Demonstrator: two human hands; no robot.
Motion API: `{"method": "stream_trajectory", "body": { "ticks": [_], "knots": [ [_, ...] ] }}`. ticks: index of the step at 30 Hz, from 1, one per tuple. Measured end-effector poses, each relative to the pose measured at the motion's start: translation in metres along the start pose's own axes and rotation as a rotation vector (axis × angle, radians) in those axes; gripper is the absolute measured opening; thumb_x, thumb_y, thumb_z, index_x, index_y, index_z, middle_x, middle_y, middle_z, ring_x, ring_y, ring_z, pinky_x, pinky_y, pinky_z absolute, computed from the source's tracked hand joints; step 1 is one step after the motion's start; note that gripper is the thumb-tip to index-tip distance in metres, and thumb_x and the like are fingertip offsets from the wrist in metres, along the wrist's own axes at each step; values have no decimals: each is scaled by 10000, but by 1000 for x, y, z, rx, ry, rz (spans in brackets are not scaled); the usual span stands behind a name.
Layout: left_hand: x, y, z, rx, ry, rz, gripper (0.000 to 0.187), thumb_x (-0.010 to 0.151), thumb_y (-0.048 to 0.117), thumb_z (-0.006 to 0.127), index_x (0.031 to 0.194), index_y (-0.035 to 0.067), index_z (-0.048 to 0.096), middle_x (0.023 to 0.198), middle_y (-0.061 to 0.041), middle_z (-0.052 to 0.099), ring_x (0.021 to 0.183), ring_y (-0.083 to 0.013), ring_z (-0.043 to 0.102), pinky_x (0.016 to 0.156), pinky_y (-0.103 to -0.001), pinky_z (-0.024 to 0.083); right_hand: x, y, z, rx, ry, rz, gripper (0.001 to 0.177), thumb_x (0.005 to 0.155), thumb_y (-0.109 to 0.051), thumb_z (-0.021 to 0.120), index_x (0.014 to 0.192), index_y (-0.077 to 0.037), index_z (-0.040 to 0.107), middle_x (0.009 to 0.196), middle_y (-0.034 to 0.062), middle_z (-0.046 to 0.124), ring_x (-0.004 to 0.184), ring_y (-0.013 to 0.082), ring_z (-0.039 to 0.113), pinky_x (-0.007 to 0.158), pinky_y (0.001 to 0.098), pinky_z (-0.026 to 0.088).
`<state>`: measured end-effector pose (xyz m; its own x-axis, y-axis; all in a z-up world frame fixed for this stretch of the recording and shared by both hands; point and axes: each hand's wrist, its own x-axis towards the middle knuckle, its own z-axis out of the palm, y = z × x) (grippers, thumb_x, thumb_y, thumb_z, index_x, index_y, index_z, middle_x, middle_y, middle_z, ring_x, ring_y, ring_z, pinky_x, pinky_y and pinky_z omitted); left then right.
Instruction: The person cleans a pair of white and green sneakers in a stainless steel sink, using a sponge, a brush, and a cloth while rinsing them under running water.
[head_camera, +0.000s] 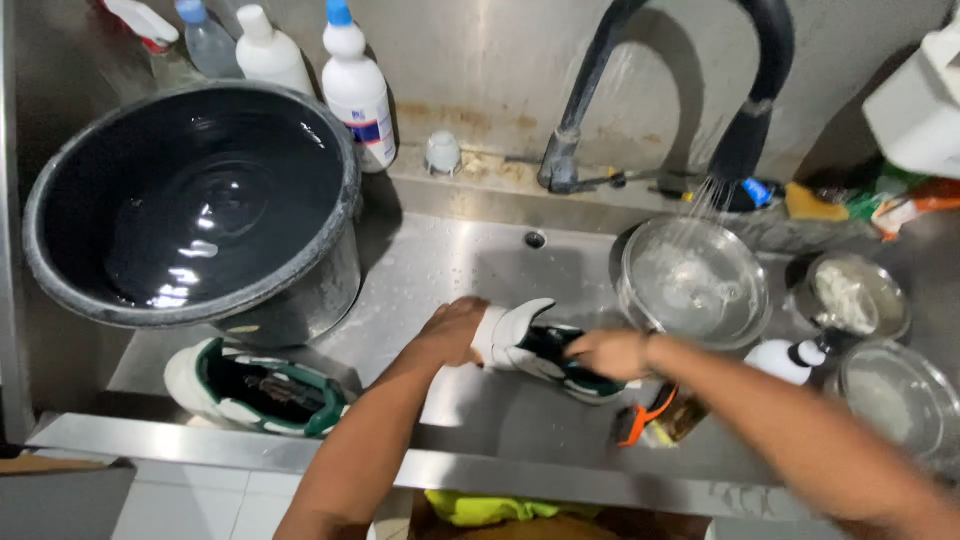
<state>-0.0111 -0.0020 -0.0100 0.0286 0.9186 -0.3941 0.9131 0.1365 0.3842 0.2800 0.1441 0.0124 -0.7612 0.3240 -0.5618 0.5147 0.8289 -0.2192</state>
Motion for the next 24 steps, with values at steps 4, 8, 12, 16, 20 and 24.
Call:
{"method": "stream_trajectory", "body": {
  "ticks": [4,8,12,16,20,24],
  "knots": [
    [-60,77,-75,-175,-31,65,1022,901,211,725,1644,81,35,1643,-258,296,1544,-365,266,1283,-542,157,1,28,-9,212,96,-41,261,947,-337,598,1157,-265,736,814,-64,801,874,72,774,808,221,597],
    [33,98,42,-68,698,838,541,837,41,646,1374,1,587,1329,-133,670,1259,-296,598,1024,-423,447,31,38,29,0,84,-21,261,946,-483,492,986,-367,723,775,-108,739,842,111,753,695,273,570],
    [3,115,-8,259,968,739,60,901,216,633,877,208,688,829,-29,708,763,-220,710,957,-465,509,27,70,49,-68,52,4,251,884,-464,497,1014,-328,663,849,-49,718,935,145,746,791,329,572],
    [6,61,-7,537,1005,422,92,815,132,660,772,202,702,695,-59,686,631,-256,671,835,-481,490,-59,10,-45,80,-85,68,373,947,-303,495,1188,-333,778,886,2,817,797,198,781,686,318,616],
    [-16,50,-49,602,7,57,1099,676,594,849,1585,249,336,1569,-92,452,1393,-368,407,1049,-519,399,2,-9,-16,-338,16,-164,313,933,-247,529,1141,-336,745,871,33,772,864,205,765,705,334,580],
    [-11,41,-54,572,103,136,939,655,491,916,1437,182,498,1463,-86,565,1429,-333,361,1114,-455,281,48,-46,-14,282,164,65,338,987,-376,469,1212,-463,706,1055,-22,787,1053,221,737,870,357,613]
  ]
}}
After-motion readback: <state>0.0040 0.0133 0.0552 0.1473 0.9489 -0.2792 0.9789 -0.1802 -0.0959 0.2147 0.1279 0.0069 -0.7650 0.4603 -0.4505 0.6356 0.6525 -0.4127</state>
